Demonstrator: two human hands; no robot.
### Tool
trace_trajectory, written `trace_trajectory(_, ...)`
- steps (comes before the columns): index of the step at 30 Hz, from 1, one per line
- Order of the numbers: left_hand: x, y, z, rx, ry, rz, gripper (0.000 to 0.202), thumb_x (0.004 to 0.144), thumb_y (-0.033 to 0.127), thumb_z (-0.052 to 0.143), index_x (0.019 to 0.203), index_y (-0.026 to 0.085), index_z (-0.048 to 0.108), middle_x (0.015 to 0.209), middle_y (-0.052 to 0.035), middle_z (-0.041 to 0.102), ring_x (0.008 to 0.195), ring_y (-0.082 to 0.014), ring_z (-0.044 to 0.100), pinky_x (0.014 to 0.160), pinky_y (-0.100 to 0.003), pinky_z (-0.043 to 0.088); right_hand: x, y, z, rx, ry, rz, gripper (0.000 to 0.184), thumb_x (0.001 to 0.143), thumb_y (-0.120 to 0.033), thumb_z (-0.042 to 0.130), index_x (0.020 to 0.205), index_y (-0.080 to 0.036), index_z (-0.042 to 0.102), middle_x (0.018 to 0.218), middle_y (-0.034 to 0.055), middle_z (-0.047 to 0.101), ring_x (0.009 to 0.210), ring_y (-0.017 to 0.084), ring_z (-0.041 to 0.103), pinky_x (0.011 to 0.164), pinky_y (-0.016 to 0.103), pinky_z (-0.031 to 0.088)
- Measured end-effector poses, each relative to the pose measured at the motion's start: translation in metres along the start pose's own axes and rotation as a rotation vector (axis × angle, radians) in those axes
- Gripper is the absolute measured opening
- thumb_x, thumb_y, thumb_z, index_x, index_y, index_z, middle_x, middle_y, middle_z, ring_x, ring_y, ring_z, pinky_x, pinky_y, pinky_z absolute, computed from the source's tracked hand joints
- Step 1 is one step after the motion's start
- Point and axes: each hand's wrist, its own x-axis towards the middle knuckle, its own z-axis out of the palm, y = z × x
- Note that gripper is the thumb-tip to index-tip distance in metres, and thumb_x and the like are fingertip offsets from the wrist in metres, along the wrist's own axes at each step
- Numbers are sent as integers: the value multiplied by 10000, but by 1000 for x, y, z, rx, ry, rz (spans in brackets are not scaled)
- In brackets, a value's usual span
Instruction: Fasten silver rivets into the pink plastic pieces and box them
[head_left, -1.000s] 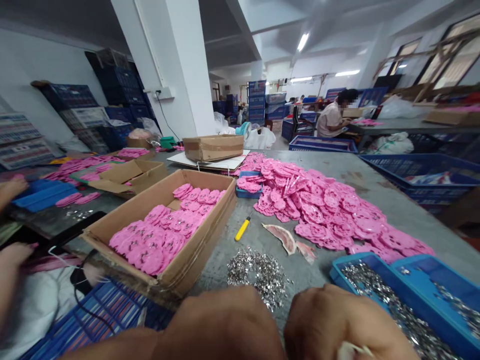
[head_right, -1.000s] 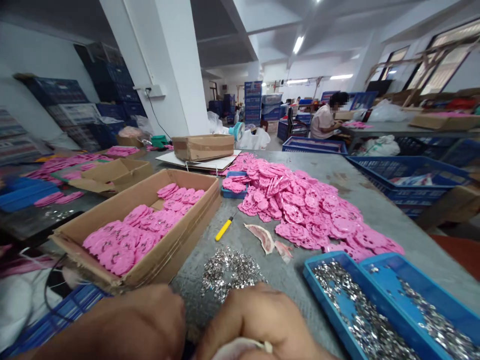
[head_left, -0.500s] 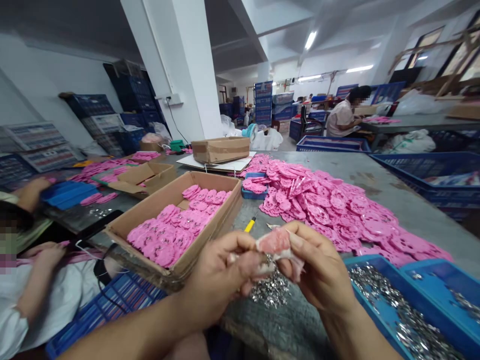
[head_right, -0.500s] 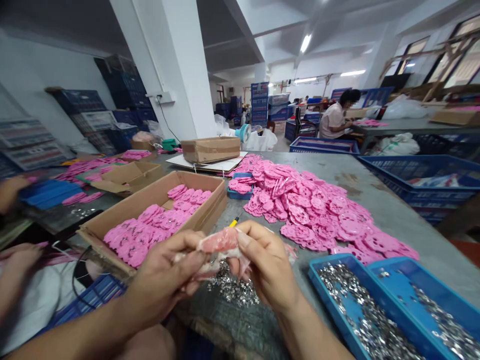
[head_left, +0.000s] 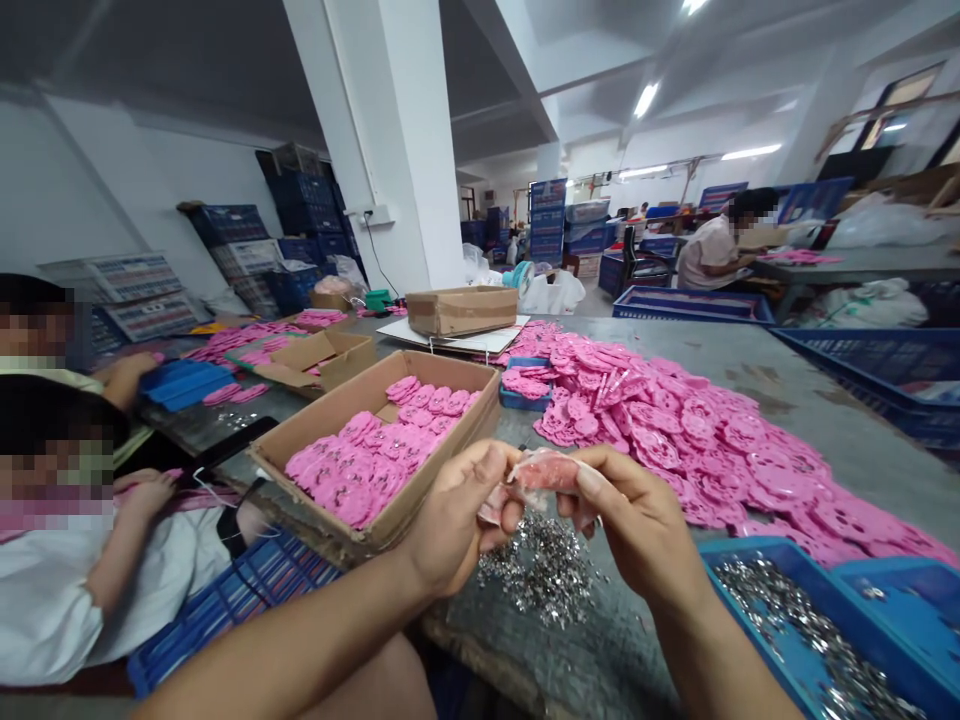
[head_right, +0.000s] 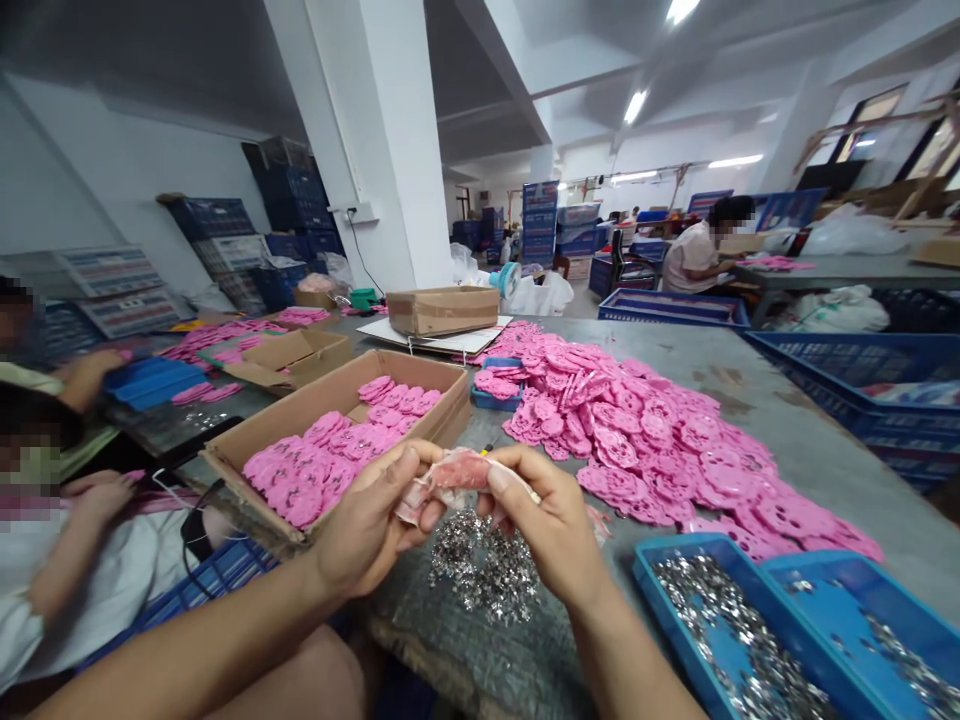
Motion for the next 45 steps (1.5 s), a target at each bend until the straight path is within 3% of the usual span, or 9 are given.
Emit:
trace_trajectory(6,2,2,-1,40,48,-42,438,628,495,788,757,147,556,468,64,476,393,-24,334,342,-129,174,2,0,-1,-68,-6,26,363,821,-519,616,792,-162,678,584,23,618,485,102,493,441,207,391)
trace_trajectory(13,3,2,-4,24,36,-53,391,648,463,770,720,152,543,462,61,485,378,-24,349,331,-130,179,3,1,-3,-94,-23,31,384,815,-526,617,769,-151,684,554,21,597,471,102,482,428,211,373)
trace_trajectory(17,4,0,-6,-18,-5,-52,389,699,474,739,719,167,502,451,67,481,362,-20,313,324,-127,183,3,2,-1,64,-13,78,365,793,-512,654,787,-148,679,548,13,595,447,83,455,418,199,367)
trace_trajectory(25,3,-2,-2,-39,-16,-62,451,737,570,680,730,170,471,537,43,523,395,-28,364,328,-128,192,5,-3,10,399,12,321,368,688,-468,758,776,-145,605,516,-16,571,371,43,390,362,160,298)
trace_trajectory(29,5,-4,-1,30,2,2,477,660,542,758,798,167,497,538,60,505,404,-29,367,339,-133,226,6,1,14,462,42,294,368,656,-444,778,719,-148,568,503,-22,576,358,42,410,350,150,313)
trace_trajectory(34,10,-6,1,139,113,15,456,612,454,806,794,168,500,518,105,410,394,-17,335,351,-135,222,7,3,18,406,109,217,374,682,-461,768,757,-148,577,569,-7,624,385,50,464,359,153,364)
trace_trajectory(42,18,-10,0,225,163,49,369,651,425,761,797,150,561,508,67,503,393,-27,355,358,-146,216,5,17,18,175,170,51,328,798,-482,668,782,-182,538,623,0,647,430,80,505,394,193,424)
trace_trajectory(45,20,-11,-2,231,178,62,375,646,438,760,803,144,589,478,83,464,379,-25,337,357,-147,210,3,23,19,37,192,-16,300,843,-474,620,804,-191,531,645,2,645,459,88,512,416,202,419)
